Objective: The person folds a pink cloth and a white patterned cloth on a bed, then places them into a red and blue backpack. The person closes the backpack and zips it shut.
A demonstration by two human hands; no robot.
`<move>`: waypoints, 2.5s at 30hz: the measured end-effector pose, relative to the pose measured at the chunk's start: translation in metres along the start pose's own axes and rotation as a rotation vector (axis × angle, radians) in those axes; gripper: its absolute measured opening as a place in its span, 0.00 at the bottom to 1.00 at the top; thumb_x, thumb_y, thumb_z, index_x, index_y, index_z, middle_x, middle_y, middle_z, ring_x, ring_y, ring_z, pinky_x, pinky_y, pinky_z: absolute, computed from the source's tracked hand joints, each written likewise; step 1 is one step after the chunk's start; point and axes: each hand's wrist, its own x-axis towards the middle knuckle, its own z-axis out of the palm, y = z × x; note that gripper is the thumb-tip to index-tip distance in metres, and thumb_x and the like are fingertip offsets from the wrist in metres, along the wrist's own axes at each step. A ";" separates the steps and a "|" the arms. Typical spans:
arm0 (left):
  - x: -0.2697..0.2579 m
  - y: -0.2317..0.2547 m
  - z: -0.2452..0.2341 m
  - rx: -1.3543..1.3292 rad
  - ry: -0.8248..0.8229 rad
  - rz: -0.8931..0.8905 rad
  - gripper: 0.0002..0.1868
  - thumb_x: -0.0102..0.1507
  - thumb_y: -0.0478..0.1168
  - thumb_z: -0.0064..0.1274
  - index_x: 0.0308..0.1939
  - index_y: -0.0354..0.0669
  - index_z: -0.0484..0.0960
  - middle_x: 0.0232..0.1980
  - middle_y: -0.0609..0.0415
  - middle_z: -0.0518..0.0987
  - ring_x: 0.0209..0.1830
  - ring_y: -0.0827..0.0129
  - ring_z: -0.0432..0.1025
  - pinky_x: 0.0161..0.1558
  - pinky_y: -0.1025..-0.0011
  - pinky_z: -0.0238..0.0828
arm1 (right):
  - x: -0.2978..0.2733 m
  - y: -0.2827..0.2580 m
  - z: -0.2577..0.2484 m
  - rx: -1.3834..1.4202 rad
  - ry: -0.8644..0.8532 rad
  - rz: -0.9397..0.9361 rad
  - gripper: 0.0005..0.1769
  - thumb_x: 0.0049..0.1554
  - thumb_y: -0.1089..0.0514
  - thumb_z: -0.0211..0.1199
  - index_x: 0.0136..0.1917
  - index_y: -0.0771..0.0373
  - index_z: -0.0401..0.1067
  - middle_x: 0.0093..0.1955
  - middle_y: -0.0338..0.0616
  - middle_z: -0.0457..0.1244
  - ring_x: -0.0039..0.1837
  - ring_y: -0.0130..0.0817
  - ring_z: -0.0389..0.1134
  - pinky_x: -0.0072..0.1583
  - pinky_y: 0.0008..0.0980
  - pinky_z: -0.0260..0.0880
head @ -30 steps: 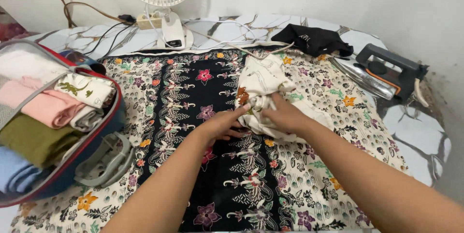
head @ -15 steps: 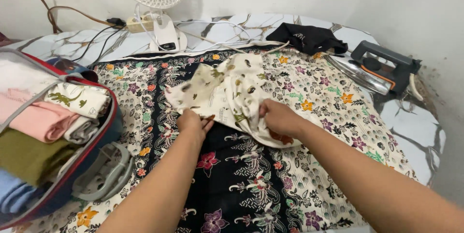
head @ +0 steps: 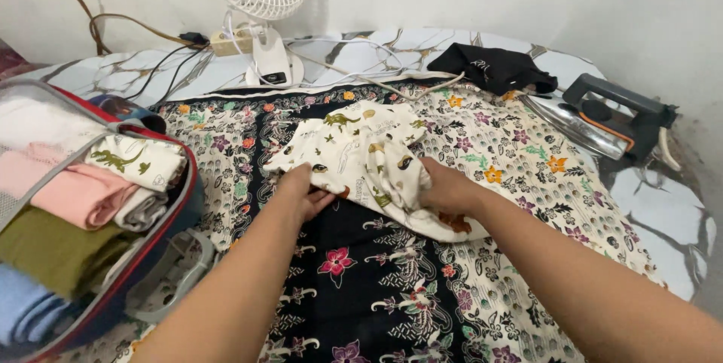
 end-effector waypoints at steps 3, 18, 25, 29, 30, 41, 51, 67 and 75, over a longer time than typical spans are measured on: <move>0.013 0.024 0.007 -0.095 -0.021 0.102 0.18 0.70 0.45 0.41 0.61 0.42 0.72 0.55 0.48 0.79 0.51 0.58 0.79 0.51 0.58 0.81 | 0.016 0.009 -0.021 0.016 0.258 0.183 0.32 0.55 0.62 0.61 0.73 0.57 0.63 0.64 0.52 0.67 0.62 0.45 0.70 0.64 0.45 0.70; 0.004 0.010 -0.056 0.878 1.040 0.847 0.40 0.58 0.41 0.60 0.74 0.49 0.64 0.72 0.41 0.57 0.67 0.45 0.65 0.61 0.50 0.65 | 0.034 0.111 -0.040 0.243 0.483 0.453 0.29 0.60 0.37 0.59 0.47 0.69 0.76 0.46 0.59 0.67 0.45 0.49 0.68 0.50 0.46 0.66; 0.023 0.058 0.002 0.815 0.289 0.851 0.36 0.63 0.40 0.49 0.76 0.48 0.59 0.39 0.46 0.86 0.35 0.58 0.80 0.45 0.59 0.75 | 0.053 0.120 -0.052 0.939 0.258 0.561 0.20 0.59 0.51 0.68 0.51 0.70 0.66 0.34 0.45 0.62 0.29 0.25 0.59 0.31 0.24 0.61; 0.064 0.076 0.044 0.569 -0.016 0.422 0.45 0.66 0.35 0.49 0.80 0.45 0.40 0.41 0.41 0.85 0.29 0.62 0.77 0.37 0.62 0.78 | 0.069 0.118 -0.069 1.264 -0.020 0.617 0.19 0.64 0.55 0.63 0.55 0.73 0.61 0.38 0.53 0.65 0.35 0.28 0.69 0.40 0.15 0.73; 0.076 0.076 0.050 0.625 -0.079 0.307 0.33 0.66 0.36 0.48 0.73 0.39 0.52 0.40 0.42 0.85 0.29 0.62 0.78 0.36 0.63 0.79 | 0.071 0.113 -0.071 1.296 0.025 0.599 0.17 0.65 0.55 0.58 0.56 0.73 0.60 0.42 0.55 0.66 0.38 0.33 0.72 0.43 0.19 0.74; 0.066 0.204 0.113 0.014 -0.378 0.675 0.14 0.67 0.40 0.40 0.50 0.34 0.76 0.46 0.42 0.84 0.46 0.57 0.81 0.49 0.61 0.79 | 0.087 0.010 -0.191 1.431 0.542 -0.291 0.22 0.68 0.54 0.48 0.69 0.69 0.60 0.67 0.57 0.62 0.65 0.43 0.71 0.66 0.37 0.72; 0.027 0.104 -0.021 -0.122 -0.415 0.388 0.28 0.72 0.49 0.47 0.70 0.35 0.66 0.67 0.40 0.71 0.61 0.56 0.72 0.65 0.57 0.67 | 0.052 0.109 -0.120 0.940 0.532 0.062 0.11 0.53 0.70 0.52 0.49 0.71 0.71 0.50 0.44 0.65 0.51 0.33 0.65 0.54 0.33 0.69; 0.021 -0.028 -0.037 0.629 -0.002 0.405 0.19 0.65 0.44 0.51 0.52 0.33 0.81 0.46 0.48 0.82 0.39 0.64 0.75 0.42 0.62 0.73 | -0.003 0.123 -0.030 0.753 0.440 0.461 0.12 0.59 0.58 0.67 0.56 0.58 0.73 0.52 0.42 0.66 0.53 0.33 0.61 0.54 0.32 0.62; 0.000 -0.034 -0.102 0.329 0.200 0.382 0.12 0.69 0.43 0.48 0.48 0.39 0.78 0.35 0.50 0.77 0.25 0.67 0.69 0.26 0.66 0.75 | -0.018 0.158 -0.018 0.807 0.589 0.453 0.09 0.63 0.59 0.57 0.50 0.64 0.77 0.40 0.41 0.64 0.37 0.30 0.60 0.39 0.33 0.62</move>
